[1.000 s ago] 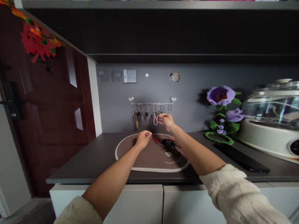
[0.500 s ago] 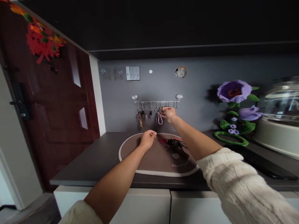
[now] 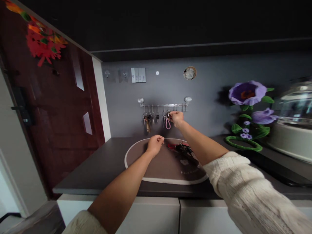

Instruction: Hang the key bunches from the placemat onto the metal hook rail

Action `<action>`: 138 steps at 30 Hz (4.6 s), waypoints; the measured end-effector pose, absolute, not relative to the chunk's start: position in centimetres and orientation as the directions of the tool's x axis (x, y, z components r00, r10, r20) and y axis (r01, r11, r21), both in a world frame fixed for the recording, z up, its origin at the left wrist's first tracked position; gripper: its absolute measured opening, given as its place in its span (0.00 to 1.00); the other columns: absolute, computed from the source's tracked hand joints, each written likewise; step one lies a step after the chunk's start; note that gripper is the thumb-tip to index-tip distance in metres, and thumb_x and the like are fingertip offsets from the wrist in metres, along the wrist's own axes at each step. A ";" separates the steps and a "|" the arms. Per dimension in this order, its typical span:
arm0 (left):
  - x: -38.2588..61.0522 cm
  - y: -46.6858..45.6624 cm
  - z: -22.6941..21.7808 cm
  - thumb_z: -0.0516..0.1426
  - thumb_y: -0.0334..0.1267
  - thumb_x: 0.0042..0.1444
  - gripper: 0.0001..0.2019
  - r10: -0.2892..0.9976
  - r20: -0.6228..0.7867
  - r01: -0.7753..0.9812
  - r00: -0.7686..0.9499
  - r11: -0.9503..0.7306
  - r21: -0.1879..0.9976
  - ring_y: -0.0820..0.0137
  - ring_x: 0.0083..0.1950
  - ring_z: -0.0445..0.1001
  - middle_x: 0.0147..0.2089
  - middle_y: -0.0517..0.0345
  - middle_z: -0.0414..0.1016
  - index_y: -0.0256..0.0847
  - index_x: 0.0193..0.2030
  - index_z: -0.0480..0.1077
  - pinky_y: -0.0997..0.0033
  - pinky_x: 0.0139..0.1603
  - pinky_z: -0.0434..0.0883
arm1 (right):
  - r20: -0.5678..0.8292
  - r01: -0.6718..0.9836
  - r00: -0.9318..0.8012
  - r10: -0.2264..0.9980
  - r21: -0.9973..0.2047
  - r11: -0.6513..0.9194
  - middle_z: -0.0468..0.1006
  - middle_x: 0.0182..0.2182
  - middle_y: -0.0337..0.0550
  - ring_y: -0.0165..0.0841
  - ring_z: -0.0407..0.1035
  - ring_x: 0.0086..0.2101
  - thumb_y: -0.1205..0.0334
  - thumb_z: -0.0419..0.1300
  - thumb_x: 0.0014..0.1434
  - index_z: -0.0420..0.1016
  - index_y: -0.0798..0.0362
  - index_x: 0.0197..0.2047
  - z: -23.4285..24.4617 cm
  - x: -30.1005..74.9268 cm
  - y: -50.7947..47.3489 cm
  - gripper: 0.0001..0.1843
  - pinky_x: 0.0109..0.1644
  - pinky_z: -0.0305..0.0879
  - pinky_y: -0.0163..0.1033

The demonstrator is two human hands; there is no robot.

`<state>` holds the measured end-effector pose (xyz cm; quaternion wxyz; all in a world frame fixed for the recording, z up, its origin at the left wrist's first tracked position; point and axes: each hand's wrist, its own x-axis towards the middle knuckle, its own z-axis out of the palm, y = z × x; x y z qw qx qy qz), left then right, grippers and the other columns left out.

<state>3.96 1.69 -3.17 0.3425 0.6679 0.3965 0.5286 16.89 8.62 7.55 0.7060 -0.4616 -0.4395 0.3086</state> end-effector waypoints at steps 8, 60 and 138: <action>3.9 1.9 -3.2 0.51 0.38 0.47 0.08 0.891 0.436 0.167 0.130 -0.453 0.876 0.80 0.19 0.60 0.22 0.60 0.66 0.35 0.27 0.66 0.80 0.20 0.58 | 0.340 0.044 0.454 0.824 -0.932 0.360 0.65 0.14 0.35 0.21 0.59 0.17 0.71 0.53 0.45 0.64 0.57 0.22 6.6 16.9 8.9 0.04 0.21 0.59 0.27; 3.0 1.7 -3.3 0.52 0.37 0.46 0.07 0.855 0.463 0.298 0.233 -0.516 0.803 0.79 0.21 0.61 0.22 0.61 0.65 0.34 0.28 0.67 0.77 0.24 0.60 | 0.218 0.885 -0.279 0.935 -0.321 0.338 0.67 0.13 0.37 0.24 0.57 0.18 0.65 0.61 0.40 0.76 0.56 0.20 0.7 19.1 -0.8 0.04 0.25 0.49 0.31; 3.7 0.3 -2.3 0.59 0.44 0.40 0.19 0.875 0.378 -0.105 0.302 -0.364 0.925 0.76 0.31 0.67 0.35 0.53 0.70 0.37 0.39 0.67 0.78 0.27 0.60 | 0.631 0.339 -0.137 0.764 -0.695 0.635 0.70 0.26 0.40 0.27 0.62 0.29 0.56 0.55 0.46 0.68 0.57 0.28 4.3 18.8 -0.5 0.12 0.38 0.58 0.35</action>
